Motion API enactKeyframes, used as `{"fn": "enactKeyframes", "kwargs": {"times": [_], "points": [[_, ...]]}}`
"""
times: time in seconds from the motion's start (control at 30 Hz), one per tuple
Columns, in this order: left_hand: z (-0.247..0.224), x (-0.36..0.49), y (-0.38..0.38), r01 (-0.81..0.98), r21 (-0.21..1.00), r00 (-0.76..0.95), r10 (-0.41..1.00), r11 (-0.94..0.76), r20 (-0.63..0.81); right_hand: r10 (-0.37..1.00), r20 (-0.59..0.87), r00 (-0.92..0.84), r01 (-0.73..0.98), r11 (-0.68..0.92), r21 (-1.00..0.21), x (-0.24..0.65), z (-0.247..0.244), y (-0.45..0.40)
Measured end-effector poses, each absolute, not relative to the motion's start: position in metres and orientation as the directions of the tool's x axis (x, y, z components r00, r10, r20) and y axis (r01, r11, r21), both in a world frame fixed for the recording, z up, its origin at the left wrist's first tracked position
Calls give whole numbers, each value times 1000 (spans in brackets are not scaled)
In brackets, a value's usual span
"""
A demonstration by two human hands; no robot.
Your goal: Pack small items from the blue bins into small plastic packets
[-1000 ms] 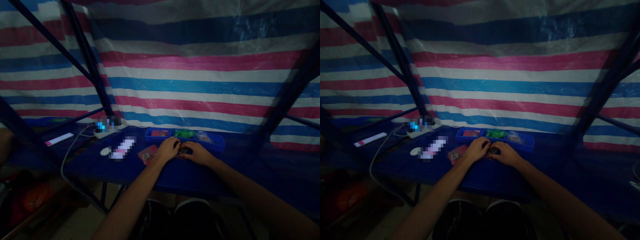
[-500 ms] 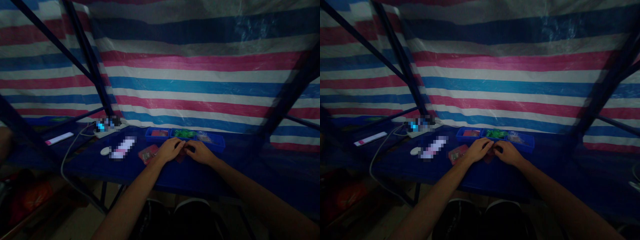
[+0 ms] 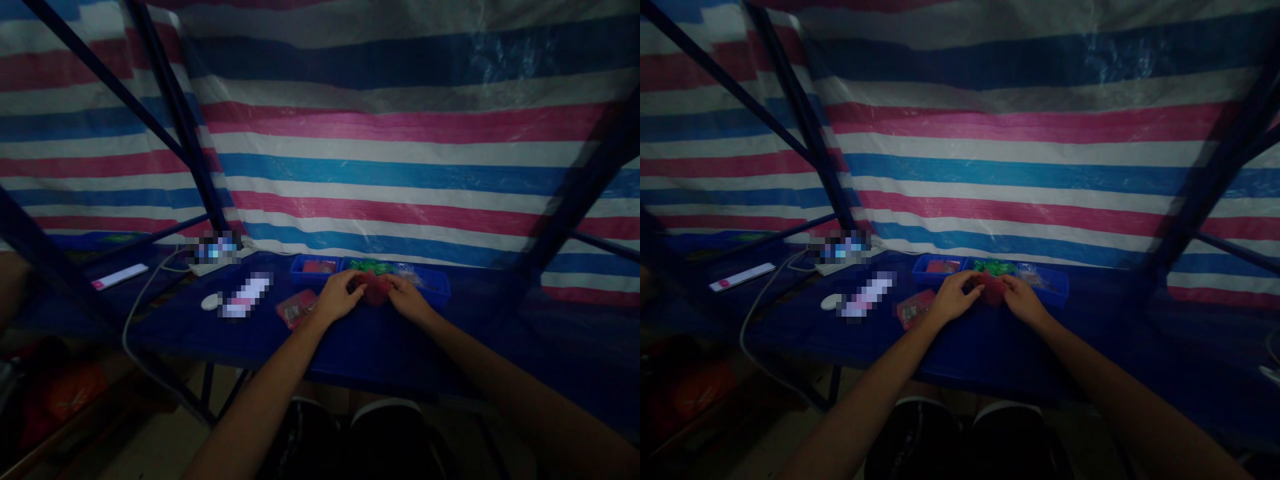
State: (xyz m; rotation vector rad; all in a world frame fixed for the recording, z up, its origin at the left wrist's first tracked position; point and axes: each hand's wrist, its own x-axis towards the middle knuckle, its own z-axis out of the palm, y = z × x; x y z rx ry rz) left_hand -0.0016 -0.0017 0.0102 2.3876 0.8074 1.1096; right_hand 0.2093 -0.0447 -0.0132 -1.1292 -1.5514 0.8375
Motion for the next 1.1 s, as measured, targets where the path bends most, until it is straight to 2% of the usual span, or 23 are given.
{"fn": "enactKeyframes", "kwargs": {"times": [0.1,0.17,0.23,0.33,0.43,0.6,0.73,0.9,1.1], "points": [[10,-2,0,348,594,440,686,-725,579,971,237,-14,10,238,-971,206,-11,-45],[11,-3,1,326,629,408,705,-706,580,973,233,-11,-69,231,-970,205,-7,-47],[11,-3,1,290,657,405,711,-696,574,959,284,-1,-24,284,-959,204,-4,-48],[11,-3,-1,240,688,418,713,-685,563,927,374,30,141,366,-920,206,-2,-49],[13,-4,-4,210,707,437,711,-676,551,914,403,40,229,384,-894,210,-3,-48],[16,-4,-6,190,718,478,702,-670,528,921,386,55,127,377,-918,211,-7,-47],[12,-2,-3,118,792,431,749,-599,503,922,372,108,64,367,-928,211,-10,-44],[10,0,-2,34,839,430,765,-544,478,904,407,132,117,394,-912,212,-8,-43],[14,0,-2,46,853,385,797,-520,466,872,457,177,146,436,-888,212,-4,-44]]}}
